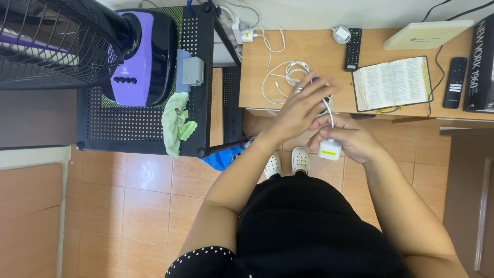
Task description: The person wraps a white charging cable around its adapter and places it on the desk. Then they wipe the desk surface and the covers of two books with a cloth.
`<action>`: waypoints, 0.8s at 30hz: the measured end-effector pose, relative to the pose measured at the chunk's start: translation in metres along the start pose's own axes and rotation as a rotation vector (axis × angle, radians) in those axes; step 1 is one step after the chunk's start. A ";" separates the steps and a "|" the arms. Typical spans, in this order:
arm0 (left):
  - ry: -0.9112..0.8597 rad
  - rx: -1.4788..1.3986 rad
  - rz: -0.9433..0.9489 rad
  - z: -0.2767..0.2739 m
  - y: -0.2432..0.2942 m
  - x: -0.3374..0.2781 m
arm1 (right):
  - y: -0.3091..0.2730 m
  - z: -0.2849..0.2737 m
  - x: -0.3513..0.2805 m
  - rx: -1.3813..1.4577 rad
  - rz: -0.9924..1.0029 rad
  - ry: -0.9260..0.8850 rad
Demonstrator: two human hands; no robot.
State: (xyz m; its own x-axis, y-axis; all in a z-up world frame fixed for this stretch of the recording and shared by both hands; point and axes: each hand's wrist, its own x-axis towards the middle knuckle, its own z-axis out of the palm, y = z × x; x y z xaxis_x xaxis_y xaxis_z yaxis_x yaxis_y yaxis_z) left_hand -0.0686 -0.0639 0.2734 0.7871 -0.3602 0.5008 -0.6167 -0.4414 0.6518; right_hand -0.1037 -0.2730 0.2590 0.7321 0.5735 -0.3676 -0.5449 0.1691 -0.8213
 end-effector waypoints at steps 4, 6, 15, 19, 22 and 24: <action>-0.086 -0.279 -0.176 0.014 -0.008 -0.007 | -0.014 0.004 -0.008 0.060 -0.063 -0.068; -0.227 -0.241 -0.412 0.006 0.005 -0.005 | -0.019 0.000 -0.015 0.178 -0.246 -0.086; -0.036 -0.233 -0.213 0.014 0.027 -0.032 | -0.050 0.014 0.002 0.253 -0.494 0.135; -0.199 -0.092 -0.352 -0.011 0.045 -0.033 | -0.044 0.005 0.013 0.197 -0.529 0.234; -0.196 0.065 -0.329 -0.025 0.056 -0.030 | -0.040 -0.005 0.018 -0.044 -0.489 0.349; -0.114 0.230 -0.173 -0.032 0.060 -0.026 | -0.047 0.005 0.017 -0.225 -0.269 0.338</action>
State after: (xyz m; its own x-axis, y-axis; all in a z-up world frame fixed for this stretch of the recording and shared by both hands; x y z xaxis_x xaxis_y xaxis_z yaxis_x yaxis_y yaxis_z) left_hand -0.1257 -0.0551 0.3181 0.8823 -0.3473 0.3177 -0.4704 -0.6740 0.5696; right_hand -0.0678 -0.2672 0.2932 0.9470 0.2342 -0.2200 -0.2436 0.0770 -0.9668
